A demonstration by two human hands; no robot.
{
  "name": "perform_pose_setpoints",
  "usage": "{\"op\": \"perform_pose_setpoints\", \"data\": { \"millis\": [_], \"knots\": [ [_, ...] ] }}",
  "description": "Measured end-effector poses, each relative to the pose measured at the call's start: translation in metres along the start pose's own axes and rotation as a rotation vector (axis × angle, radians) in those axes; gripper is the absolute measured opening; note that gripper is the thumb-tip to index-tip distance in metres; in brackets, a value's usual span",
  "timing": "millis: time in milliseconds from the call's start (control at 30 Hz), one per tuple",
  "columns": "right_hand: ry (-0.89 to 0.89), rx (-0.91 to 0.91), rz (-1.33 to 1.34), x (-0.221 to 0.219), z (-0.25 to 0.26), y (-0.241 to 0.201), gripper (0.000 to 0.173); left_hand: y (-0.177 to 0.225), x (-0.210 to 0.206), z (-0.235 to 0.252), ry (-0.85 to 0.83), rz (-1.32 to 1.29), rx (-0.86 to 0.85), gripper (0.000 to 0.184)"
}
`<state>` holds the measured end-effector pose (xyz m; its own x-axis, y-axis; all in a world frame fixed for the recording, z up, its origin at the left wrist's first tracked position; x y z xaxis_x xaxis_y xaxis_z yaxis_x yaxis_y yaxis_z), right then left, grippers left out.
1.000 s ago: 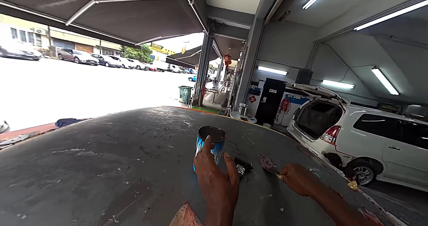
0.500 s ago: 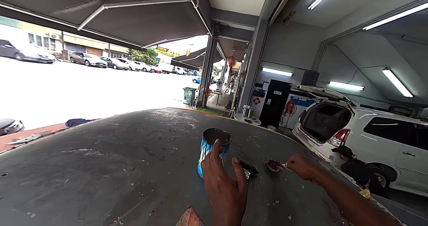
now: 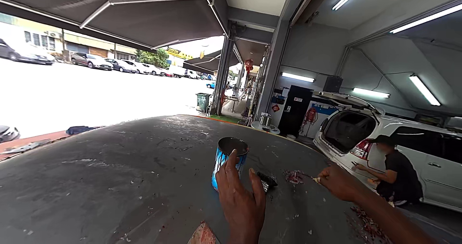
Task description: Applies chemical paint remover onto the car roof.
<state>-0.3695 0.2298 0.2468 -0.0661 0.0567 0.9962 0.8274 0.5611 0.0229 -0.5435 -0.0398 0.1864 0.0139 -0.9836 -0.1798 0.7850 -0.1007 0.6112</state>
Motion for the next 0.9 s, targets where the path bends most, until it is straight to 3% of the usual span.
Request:
{"op": "perform_pose_setpoints", "data": {
  "millis": [133, 367, 533, 767, 900],
  "knots": [
    [0.001, 0.068, -0.16, 0.006, 0.004, -0.018, 0.032, 0.001, 0.0, -0.002, -0.014, 0.001, -0.005, 0.054],
    [-0.079, 0.276, -0.404, 0.011, 0.073, -0.031, 0.032, -0.002, 0.003, 0.0, -0.019, 0.027, -0.007, 0.051],
    [-0.17, 0.42, -0.357, 0.01, 0.092, -0.029, 0.029, -0.002, 0.001, -0.002, -0.035, 0.052, -0.027, 0.049],
    [-0.345, 0.405, -0.413, 0.023, 0.046, 0.034, 0.028, -0.002, 0.0, -0.003, -0.05, 0.06, -0.016, 0.05],
    [-0.297, 0.353, -0.385, 0.044, 0.01, 0.055, 0.028, -0.001, 0.001, -0.002, -0.059, 0.048, -0.03, 0.051]
  ]
}}
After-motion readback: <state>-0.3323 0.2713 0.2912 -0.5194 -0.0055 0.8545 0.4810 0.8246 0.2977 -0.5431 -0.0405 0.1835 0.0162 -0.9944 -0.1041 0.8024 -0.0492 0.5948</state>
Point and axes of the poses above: each hand's wrist, its own z-axis towards the middle knuckle, its own x-axis out of the back of the hand, y = z × x, the point moved 4 cm from there along z, towards the middle knuckle, and after that the axes turned 9 degrees about -z, right-handed, at the moved point
